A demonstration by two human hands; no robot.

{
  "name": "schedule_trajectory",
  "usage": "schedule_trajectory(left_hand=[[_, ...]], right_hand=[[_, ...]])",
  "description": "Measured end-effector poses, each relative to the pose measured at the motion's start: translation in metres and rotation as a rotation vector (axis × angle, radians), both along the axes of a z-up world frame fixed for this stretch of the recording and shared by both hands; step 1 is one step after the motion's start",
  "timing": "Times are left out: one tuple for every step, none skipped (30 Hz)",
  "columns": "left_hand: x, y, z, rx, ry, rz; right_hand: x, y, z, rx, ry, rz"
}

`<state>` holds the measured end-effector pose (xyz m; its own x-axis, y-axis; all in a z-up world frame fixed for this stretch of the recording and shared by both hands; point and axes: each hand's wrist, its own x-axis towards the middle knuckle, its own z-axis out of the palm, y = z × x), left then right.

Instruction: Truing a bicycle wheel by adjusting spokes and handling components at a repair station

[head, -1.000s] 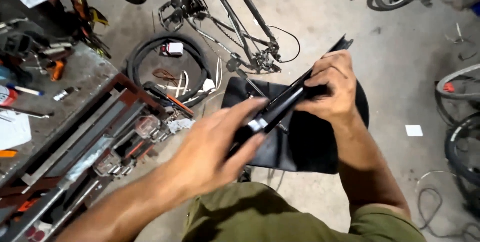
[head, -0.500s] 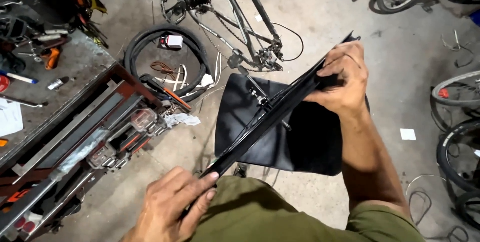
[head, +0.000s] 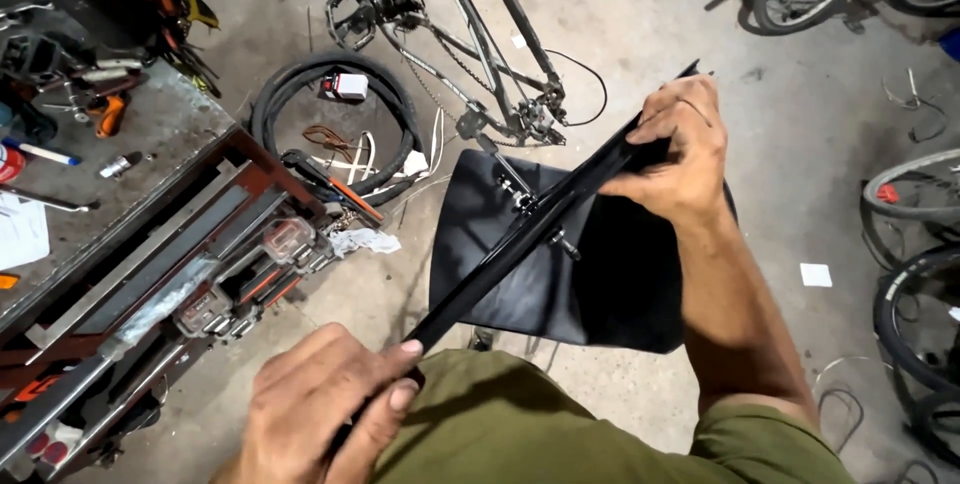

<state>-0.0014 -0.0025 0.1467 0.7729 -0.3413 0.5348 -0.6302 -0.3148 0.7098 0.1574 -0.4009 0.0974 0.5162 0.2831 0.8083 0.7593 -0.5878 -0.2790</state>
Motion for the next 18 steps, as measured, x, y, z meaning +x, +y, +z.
schedule_trajectory(left_hand=[[0.001, 0.0, 0.011, 0.028, -0.061, 0.013], [0.004, -0.002, 0.013, 0.03, -0.066, 0.017], [0.007, -0.004, 0.014, 0.043, -0.076, -0.031], [0.009, -0.006, 0.016, 0.057, -0.08, -0.084], [0.007, -0.006, 0.004, 0.058, -0.08, -0.085], [0.006, -0.007, -0.008, 0.083, -0.03, -0.071], [0.005, -0.007, -0.021, 0.108, 0.02, -0.056], [0.008, -0.006, -0.029, 0.109, 0.024, -0.07], [0.01, -0.006, -0.037, 0.129, 0.027, -0.081], [0.012, -0.005, -0.046, 0.15, 0.031, -0.084], [0.014, -0.005, -0.05, 0.152, 0.035, -0.09], [0.016, -0.006, -0.055, 0.182, 0.021, -0.069], [0.019, -0.006, -0.059, 0.212, 0.007, -0.047], [0.019, -0.007, -0.063, 0.212, 0.006, -0.04], [0.02, -0.009, -0.066, 0.202, -0.002, -0.04], [0.021, -0.011, -0.069, 0.19, -0.011, -0.04], [0.02, -0.012, -0.071, 0.189, -0.011, -0.034], [0.02, -0.014, -0.072, 0.167, -0.013, -0.029]], right_hand=[[0.003, 0.001, 0.0, 0.003, -0.015, 0.011], [0.003, -0.001, -0.001, 0.004, -0.02, 0.014], [0.004, -0.003, -0.001, 0.007, 0.001, -0.003], [0.002, -0.006, -0.003, 0.01, 0.028, -0.026], [0.003, -0.006, -0.002, 0.012, 0.028, -0.027], [0.002, -0.006, -0.001, 0.008, 0.01, -0.032], [0.001, -0.007, -0.001, 0.004, -0.009, -0.036], [0.001, -0.006, -0.001, 0.005, -0.004, -0.05], [0.0, -0.006, -0.001, 0.013, -0.006, -0.035], [0.002, -0.003, -0.002, 0.022, -0.008, -0.013], [-0.002, -0.004, -0.003, 0.024, -0.004, -0.02], [0.0, -0.004, -0.003, 0.023, -0.006, -0.017], [0.002, -0.002, -0.004, 0.023, -0.008, -0.014], [0.002, -0.002, -0.003, 0.023, -0.009, -0.007], [0.002, -0.002, -0.003, 0.012, -0.013, -0.01], [0.003, -0.003, -0.002, 0.0, -0.016, -0.013], [0.003, -0.002, -0.001, -0.001, -0.018, -0.007], [0.003, -0.002, 0.0, 0.0, -0.023, -0.005]])
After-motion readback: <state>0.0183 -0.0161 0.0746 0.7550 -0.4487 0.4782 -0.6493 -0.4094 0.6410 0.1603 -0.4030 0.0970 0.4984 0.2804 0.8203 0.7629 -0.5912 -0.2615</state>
